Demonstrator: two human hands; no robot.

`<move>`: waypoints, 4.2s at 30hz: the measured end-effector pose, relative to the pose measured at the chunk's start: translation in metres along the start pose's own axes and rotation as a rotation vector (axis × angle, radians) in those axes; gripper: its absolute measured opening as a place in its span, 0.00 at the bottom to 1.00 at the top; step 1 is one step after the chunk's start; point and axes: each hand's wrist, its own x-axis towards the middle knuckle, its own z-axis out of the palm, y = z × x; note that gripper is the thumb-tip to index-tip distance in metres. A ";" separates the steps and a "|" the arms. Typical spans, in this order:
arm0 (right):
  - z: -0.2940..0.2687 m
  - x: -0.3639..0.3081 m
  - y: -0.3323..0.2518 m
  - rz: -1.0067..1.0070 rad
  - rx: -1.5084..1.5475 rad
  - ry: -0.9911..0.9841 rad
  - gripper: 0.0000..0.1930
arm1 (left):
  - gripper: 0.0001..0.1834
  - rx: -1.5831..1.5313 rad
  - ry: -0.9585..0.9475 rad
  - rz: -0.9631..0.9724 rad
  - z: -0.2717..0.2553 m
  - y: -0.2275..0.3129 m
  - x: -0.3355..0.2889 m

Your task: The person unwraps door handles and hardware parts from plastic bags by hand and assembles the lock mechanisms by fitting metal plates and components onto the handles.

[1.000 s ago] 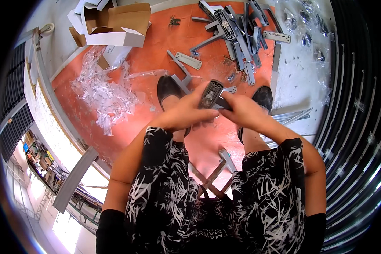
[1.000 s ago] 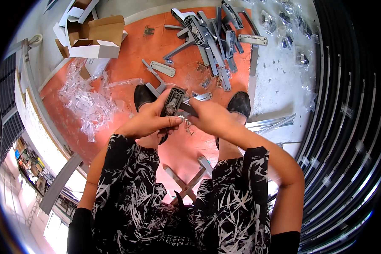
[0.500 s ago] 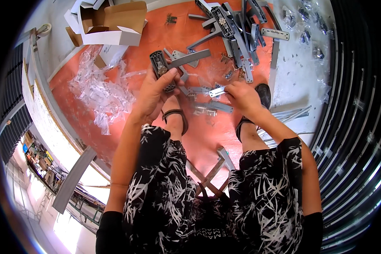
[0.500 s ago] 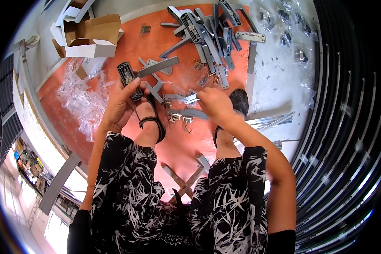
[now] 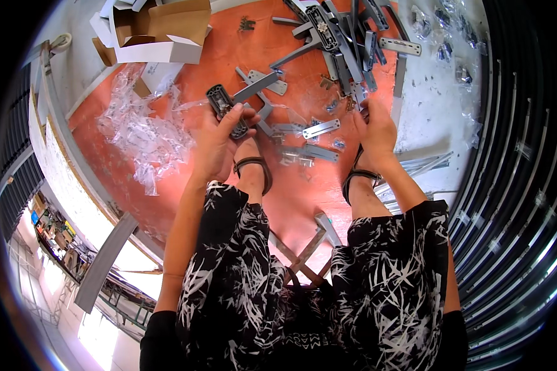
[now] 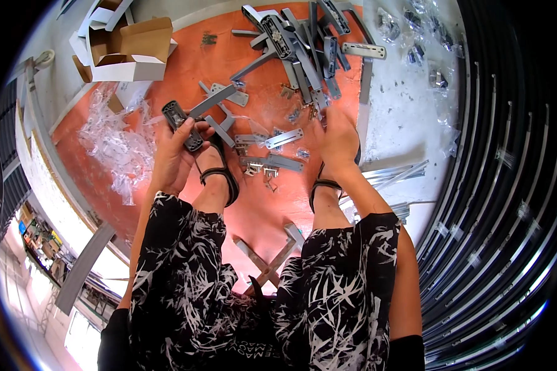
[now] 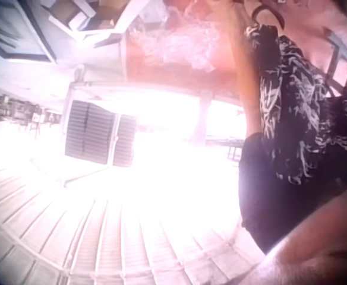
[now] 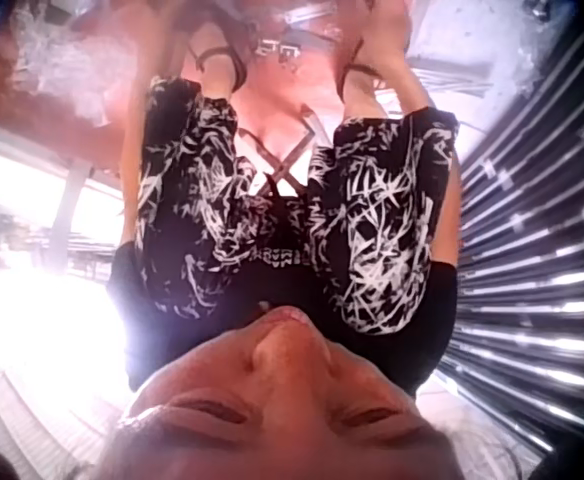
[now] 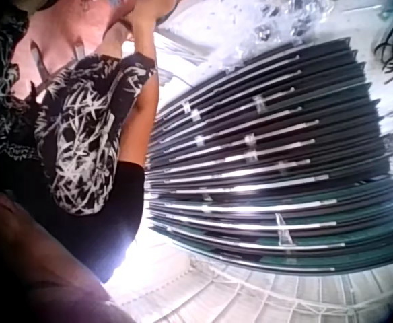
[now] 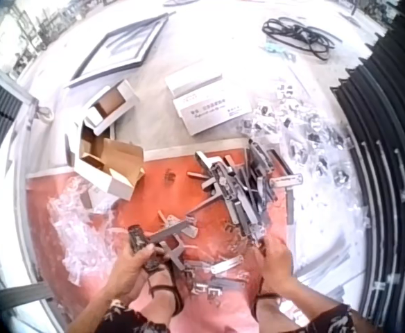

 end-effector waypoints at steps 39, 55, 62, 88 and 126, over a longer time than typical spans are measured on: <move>-0.048 0.015 -0.142 0.068 0.613 -0.139 0.08 | 0.40 -0.231 -0.543 -0.198 0.059 -0.013 -0.011; -0.033 0.006 -0.129 0.257 0.894 -0.497 0.09 | 0.26 0.136 -0.408 -0.154 0.032 -0.041 0.000; -0.006 0.010 -0.019 0.066 0.231 -0.242 0.09 | 0.25 -0.137 -0.254 -0.168 0.033 -0.019 -0.001; -0.070 0.005 -0.081 0.360 0.971 -0.536 0.04 | 0.29 -0.148 -0.382 -0.223 0.043 -0.019 -0.004; -0.093 0.065 -0.119 -0.553 0.432 -0.648 0.14 | 0.31 0.132 -0.573 -0.351 0.050 -0.011 -0.009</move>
